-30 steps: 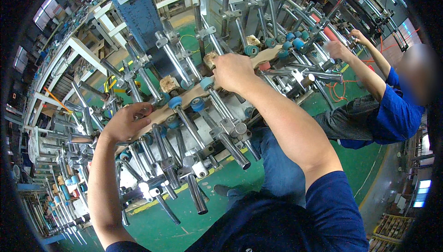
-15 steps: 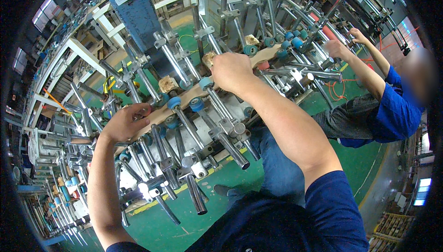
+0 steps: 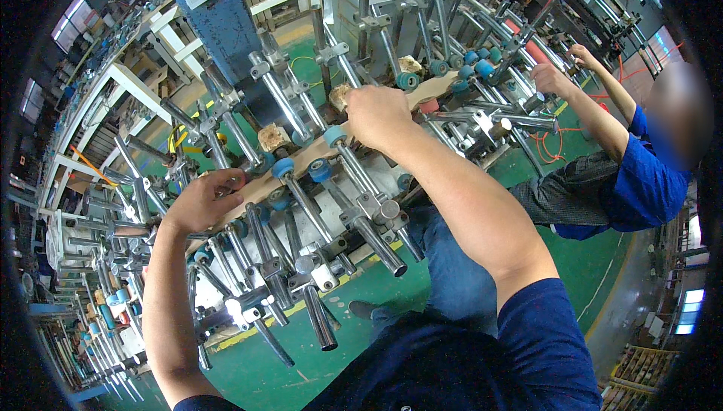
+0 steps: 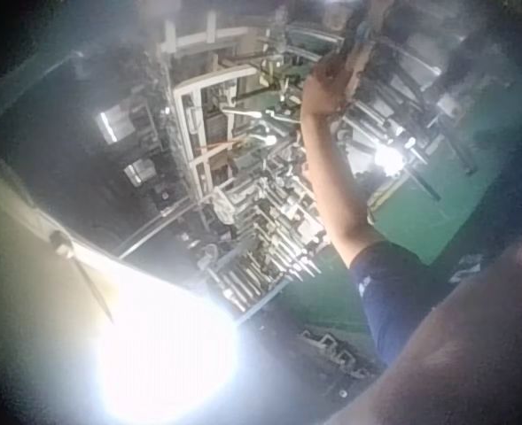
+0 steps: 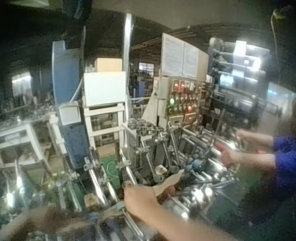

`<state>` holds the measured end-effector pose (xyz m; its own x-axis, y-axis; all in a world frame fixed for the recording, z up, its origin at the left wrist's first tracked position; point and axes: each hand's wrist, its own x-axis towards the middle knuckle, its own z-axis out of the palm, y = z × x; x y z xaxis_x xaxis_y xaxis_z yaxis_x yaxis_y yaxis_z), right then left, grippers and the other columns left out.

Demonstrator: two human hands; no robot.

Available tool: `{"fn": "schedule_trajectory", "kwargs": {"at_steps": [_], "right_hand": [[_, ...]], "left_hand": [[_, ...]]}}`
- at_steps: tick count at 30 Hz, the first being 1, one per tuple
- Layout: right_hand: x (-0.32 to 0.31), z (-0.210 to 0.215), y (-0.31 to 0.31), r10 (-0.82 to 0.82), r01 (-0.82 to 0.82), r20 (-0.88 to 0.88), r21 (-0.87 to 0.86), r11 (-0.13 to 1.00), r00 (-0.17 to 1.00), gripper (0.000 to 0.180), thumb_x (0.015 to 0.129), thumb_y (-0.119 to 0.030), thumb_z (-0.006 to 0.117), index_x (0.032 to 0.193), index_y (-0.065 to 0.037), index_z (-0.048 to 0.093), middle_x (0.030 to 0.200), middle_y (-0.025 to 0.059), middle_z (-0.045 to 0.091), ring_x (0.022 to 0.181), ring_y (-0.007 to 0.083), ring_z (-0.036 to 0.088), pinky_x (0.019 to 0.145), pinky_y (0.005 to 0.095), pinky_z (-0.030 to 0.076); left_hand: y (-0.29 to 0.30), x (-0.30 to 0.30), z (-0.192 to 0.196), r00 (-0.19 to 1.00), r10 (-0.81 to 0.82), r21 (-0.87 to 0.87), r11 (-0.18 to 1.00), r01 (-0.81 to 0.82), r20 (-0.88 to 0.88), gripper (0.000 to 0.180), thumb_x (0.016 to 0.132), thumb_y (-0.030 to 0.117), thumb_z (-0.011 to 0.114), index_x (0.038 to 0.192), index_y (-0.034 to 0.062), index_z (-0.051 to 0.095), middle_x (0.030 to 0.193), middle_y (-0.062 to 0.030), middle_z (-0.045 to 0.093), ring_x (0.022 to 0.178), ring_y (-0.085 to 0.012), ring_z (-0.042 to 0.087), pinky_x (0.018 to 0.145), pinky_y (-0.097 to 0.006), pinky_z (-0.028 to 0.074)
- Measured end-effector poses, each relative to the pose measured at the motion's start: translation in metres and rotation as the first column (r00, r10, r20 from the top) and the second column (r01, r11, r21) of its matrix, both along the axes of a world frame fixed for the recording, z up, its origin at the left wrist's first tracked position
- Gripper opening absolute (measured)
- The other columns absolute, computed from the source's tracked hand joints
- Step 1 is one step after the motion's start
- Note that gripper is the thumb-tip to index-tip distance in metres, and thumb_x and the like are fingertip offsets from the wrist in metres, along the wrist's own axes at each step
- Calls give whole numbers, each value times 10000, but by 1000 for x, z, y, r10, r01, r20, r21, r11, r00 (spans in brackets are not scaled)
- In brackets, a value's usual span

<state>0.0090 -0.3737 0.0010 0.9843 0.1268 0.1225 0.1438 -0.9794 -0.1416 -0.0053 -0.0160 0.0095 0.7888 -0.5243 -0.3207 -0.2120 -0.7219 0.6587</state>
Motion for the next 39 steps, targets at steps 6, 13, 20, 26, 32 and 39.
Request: {"fn": "schedule_trajectory", "kwargs": {"at_steps": [6,13,20,26,32,39], "right_hand": [[-1,5,2,2,-2,-28,4,1000,1000,206,884,-241,659,835,-71,766,839,156,752,840,350,744,719,484,582],[-4,6,3,20,-19,-19,23,1000,1000,172,837,-172,649,830,-54,773,852,173,754,821,357,750,715,482,589],[-5,9,1,14,-14,-40,-10,1000,999,172,831,-155,644,838,-44,775,866,184,756,816,364,753,715,483,595],[-2,5,1,22,-22,50,11,1000,999,161,825,-149,647,835,-47,772,852,187,755,806,364,755,702,489,596],[-1,4,2,1,-4,82,33,999,997,163,818,-155,649,829,-50,773,826,190,754,783,369,754,694,481,599],[-2,2,1,11,-13,95,19,1000,995,162,819,-127,629,815,-43,768,817,202,750,787,368,757,683,484,599]], "left_hand": [[7,1,-9,1000,-16,-54,998,17,8,488,936,185,728,1373,7,604,1218,-173,707,1113,-256,699,971,-361,535],[4,0,-4,1000,-14,-13,1000,14,19,488,928,168,732,1371,10,604,1220,-164,708,1111,-247,699,970,-357,535],[1,0,-2,1000,-1,-31,1000,1,-20,489,925,163,739,1370,9,607,1221,-166,710,1113,-245,700,976,-354,534],[4,0,-4,1000,-17,-8,1000,17,25,494,925,173,741,1372,11,609,1221,-173,710,1105,-255,704,982,-360,534],[8,1,-9,999,-18,24,1000,18,27,489,928,203,737,1366,23,614,1211,-181,709,1109,-276,703,977,-373,535],[3,-1,-1,1000,-25,-10,1000,25,14,460,931,177,730,1345,15,612,1203,-163,712,1106,-256,700,967,-371,536]]}}
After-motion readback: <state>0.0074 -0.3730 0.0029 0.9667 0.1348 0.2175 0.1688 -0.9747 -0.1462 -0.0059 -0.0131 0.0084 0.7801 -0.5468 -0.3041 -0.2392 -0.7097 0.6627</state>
